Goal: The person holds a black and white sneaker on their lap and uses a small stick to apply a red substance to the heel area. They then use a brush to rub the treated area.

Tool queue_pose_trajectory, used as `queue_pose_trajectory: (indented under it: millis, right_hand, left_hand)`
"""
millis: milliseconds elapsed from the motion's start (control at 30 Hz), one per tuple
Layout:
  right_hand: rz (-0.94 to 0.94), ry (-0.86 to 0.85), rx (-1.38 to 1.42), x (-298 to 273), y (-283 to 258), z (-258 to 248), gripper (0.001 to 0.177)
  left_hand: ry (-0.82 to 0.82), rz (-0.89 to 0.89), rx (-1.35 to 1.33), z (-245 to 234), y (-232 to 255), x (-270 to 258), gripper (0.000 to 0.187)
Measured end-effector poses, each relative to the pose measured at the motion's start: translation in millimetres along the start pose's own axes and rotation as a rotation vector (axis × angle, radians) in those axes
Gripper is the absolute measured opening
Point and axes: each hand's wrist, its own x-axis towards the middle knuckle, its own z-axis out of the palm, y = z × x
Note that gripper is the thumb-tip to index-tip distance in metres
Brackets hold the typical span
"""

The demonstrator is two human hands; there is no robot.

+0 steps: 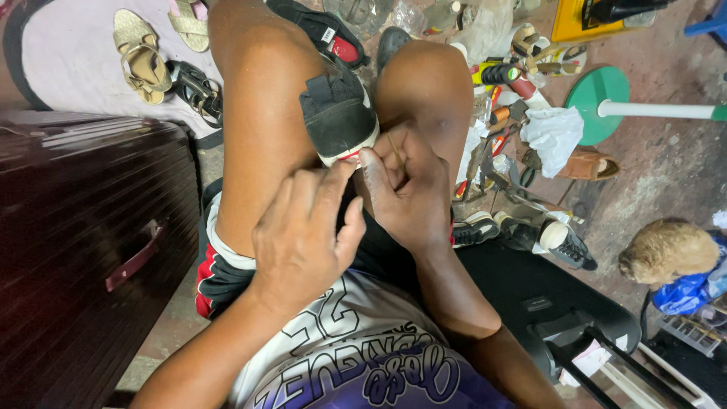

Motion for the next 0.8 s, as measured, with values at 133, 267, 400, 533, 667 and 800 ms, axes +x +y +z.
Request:
queue_pose_trajectory:
  millis: [133,267,400,533,667,800]
  right_hand:
    - [0.009,0.009,-0.009,1,0,1,0.017]
    - [-0.019,0.021,-0.021,-1,2,-1,0.018]
    - [0.004,0.004,0.013,1,3,0,0.019]
    - [-0.018,0.009,0.015,2,5,-2,0.022]
    - [0.004,-0.012,0.049,2,7,-3,0.021]
    - [0.019,-0.021,0.021,2,11,-2,0.020]
  left_hand:
    - [0.097,-0.031,-0.124,-1,-14,-4,0.035]
    - [0.160,-0.002,-0.084,2,-16,-14,0.031]
    - [0.106,0.169,0.052,5,-9,-15,0.037]
    - [0.015,0.151,0.079,7,5,-17,0.046]
    - [-0.001,0.144,0.180,10,11,-15,0.047]
    - [-0.062,0.140,0.404,15,17,-18,0.025]
